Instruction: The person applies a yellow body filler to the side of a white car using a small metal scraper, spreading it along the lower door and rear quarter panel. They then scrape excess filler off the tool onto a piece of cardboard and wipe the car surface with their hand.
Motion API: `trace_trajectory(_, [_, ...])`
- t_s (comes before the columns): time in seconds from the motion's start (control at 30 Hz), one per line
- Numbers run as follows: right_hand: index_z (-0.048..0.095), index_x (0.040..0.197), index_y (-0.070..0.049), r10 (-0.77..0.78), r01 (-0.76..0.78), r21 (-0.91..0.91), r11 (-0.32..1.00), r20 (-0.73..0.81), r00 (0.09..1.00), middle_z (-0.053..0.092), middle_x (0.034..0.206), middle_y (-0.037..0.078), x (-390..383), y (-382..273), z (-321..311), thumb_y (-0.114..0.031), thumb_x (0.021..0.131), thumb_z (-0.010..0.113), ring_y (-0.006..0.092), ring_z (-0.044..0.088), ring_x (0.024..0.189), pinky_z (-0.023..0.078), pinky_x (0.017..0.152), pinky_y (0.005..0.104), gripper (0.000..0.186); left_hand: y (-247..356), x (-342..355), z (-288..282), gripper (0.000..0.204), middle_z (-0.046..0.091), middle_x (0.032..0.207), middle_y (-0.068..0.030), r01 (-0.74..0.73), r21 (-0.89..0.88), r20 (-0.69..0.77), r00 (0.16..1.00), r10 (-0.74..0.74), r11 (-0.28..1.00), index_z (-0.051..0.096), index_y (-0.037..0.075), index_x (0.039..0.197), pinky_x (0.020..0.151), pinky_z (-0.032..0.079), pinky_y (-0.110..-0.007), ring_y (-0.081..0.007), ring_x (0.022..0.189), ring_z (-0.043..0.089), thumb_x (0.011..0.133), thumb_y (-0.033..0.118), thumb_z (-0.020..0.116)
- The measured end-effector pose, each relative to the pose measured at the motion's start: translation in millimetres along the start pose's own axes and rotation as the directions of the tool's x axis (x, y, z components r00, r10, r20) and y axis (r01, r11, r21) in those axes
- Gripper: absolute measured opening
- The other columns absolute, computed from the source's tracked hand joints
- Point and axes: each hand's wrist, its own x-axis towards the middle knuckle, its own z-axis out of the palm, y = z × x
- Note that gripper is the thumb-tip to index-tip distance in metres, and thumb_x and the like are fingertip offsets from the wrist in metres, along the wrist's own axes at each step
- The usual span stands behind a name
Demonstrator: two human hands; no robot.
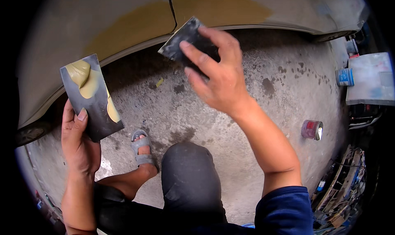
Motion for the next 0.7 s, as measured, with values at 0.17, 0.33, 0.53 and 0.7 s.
trace_trajectory(0.17, [0.065, 0.117, -0.010, 0.055, -0.364, 0.886, 0.288, 0.365, 0.930, 0.047, 0.127, 0.017, -38, -79, 14, -0.016, 0.071, 0.075, 0.0330, 0.050, 0.113, 0.041, 0.097, 0.0378, 0.047, -9, -7, 16, 0.048, 0.053, 0.128, -0.0118, 0.081, -0.091, 0.108, 0.992, -0.072, 0.993, 0.035, 0.001, 0.136, 0.104, 0.038, -0.036, -0.0214, 0.118, 0.052, 0.091, 0.007, 0.052])
trace_trajectory(0.33, [0.064, 0.111, -0.008, 0.154, -0.170, 0.213, 0.962, 0.089, 0.984, 0.047, 0.124, 0.017, -48, -34, 32, -0.010, 0.070, 0.072, 0.0354, 0.048, 0.109, 0.041, 0.092, 0.0463, 0.042, 3, -8, 23, 0.049, 0.051, 0.129, -0.0128, -0.036, -0.049, 0.139, 0.989, 0.042, 0.998, 0.034, -0.001, 0.137, 0.104, 0.038, -0.036, -0.0217, 0.118, 0.052, 0.091, 0.007, 0.052])
trace_trajectory(0.53, [0.057, 0.124, -0.014, 0.062, -0.163, -0.265, 0.950, -0.351, 0.934, 0.040, 0.130, 0.015, 19, 18, 39, -0.009, 0.074, 0.070, 0.0370, 0.039, 0.116, 0.034, 0.095, 0.0477, 0.051, 0, -3, 9, 0.047, 0.053, 0.128, -0.0140, 0.009, -0.007, 0.090, 0.996, -0.008, 1.000, 0.037, -0.001, 0.135, 0.103, 0.038, -0.037, -0.0216, 0.119, 0.051, 0.091, 0.005, 0.053])
trace_trajectory(0.7, [0.056, 0.125, -0.015, 0.031, -0.154, -0.302, 0.941, -0.376, 0.926, 0.039, 0.129, 0.014, 36, 20, 52, -0.009, 0.076, 0.068, 0.0378, 0.038, 0.117, 0.034, 0.093, 0.0496, 0.051, -1, 1, 2, 0.046, 0.053, 0.129, -0.0138, -0.007, -0.006, 0.112, 0.994, 0.008, 1.000, 0.037, -0.001, 0.135, 0.103, 0.038, -0.037, -0.0214, 0.119, 0.051, 0.091, 0.005, 0.053])
